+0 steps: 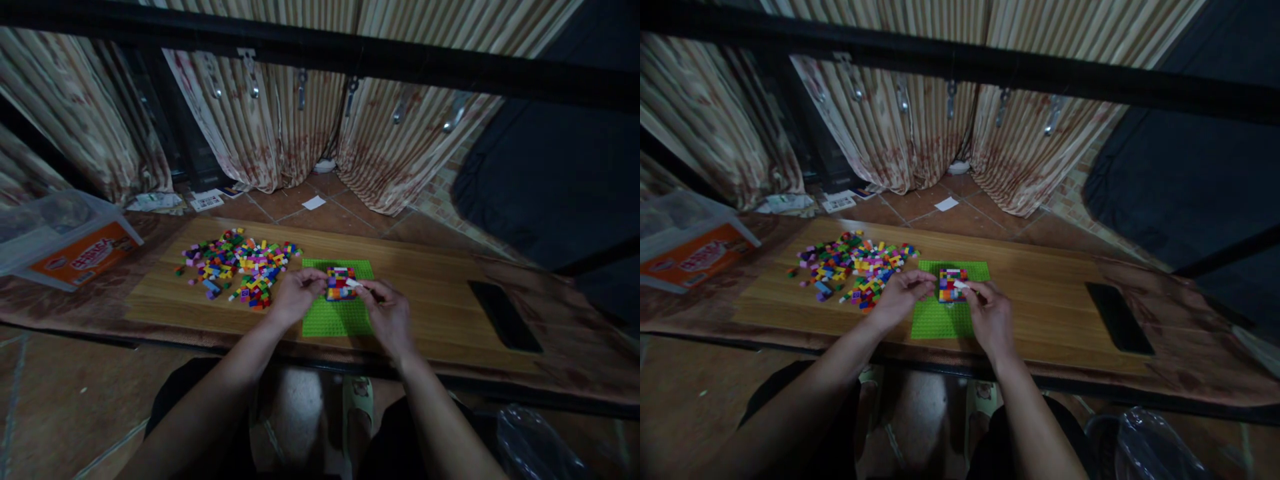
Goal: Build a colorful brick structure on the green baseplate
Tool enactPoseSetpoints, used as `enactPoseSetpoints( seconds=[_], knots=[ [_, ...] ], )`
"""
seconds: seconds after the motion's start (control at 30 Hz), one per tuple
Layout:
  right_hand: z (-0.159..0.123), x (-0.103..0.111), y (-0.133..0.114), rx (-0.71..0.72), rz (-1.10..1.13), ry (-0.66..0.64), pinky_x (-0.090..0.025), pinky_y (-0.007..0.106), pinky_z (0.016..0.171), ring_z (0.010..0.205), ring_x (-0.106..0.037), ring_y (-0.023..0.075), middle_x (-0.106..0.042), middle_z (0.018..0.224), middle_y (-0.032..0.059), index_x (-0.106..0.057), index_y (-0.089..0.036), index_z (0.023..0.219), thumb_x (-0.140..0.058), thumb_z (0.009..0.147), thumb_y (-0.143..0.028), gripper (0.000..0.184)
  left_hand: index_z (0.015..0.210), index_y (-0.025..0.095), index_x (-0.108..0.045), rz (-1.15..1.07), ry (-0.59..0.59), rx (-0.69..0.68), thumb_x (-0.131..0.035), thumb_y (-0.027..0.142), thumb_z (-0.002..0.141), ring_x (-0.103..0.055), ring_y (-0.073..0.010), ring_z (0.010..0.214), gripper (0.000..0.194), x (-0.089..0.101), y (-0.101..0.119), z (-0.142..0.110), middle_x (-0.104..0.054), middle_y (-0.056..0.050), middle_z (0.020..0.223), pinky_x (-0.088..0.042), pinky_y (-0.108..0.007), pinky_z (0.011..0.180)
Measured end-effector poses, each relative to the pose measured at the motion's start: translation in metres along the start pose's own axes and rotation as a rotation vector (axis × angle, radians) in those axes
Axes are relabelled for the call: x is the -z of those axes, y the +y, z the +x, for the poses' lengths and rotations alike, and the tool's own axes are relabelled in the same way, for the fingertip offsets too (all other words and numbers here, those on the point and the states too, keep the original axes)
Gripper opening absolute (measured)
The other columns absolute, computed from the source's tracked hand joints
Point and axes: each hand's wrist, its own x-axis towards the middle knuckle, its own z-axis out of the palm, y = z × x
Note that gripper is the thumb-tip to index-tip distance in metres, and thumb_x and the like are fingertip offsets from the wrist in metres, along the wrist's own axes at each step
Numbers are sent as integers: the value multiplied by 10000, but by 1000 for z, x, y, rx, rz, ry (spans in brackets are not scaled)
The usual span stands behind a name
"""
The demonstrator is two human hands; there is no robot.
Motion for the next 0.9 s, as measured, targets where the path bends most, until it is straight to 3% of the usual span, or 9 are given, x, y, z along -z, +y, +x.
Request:
enactPoseSetpoints(
  seconds=[0.13, 0.3, 0.43, 0.9],
  knots=[
    [5, 3, 5, 54, -52, -7, -471, 336, 759, 846, -614, 202, -660, 907, 49, -727, -236, 942, -526, 888, -378, 252, 873, 168, -685, 146, 79, -1, -597, 210, 755, -600, -132, 652, 153, 6, -4, 3, -664, -2, 704, -465, -238, 631],
    [4, -14, 7, 194, -186, -106, -471, 369, 855, 933, -590, 215, -627, 998, 60, -734, -275, 979, -528, 897, -321, 226, 824, 177, -681, 217, 42, 4, -565, 261, 790, -571, -125, 600, 146, 2, -9, 3, -640, 11, 645, -442, -226, 568],
    [3, -20, 11, 253, -306, -91, -467, 405, 881, 982, -556, 241, -614, 1067, 71, -737, -270, 991, -538, 895, -306, 224, 797, 174, -676, 238, 28, 8, -561, 281, 795, -571, -121, 598, 157, 0, -12, 4, -640, 12, 640, -437, -220, 561],
    [2, -23, 20, 245, -298, -46, -454, 446, 936, 1070, -553, 249, -602, 1191, 72, -724, -279, 1036, -532, 891, -287, 241, 698, 174, -660, 191, -10, 9, -571, 283, 793, -533, -99, 516, 170, -10, -12, 3, -610, 26, 562, -402, -205, 517]
  ],
)
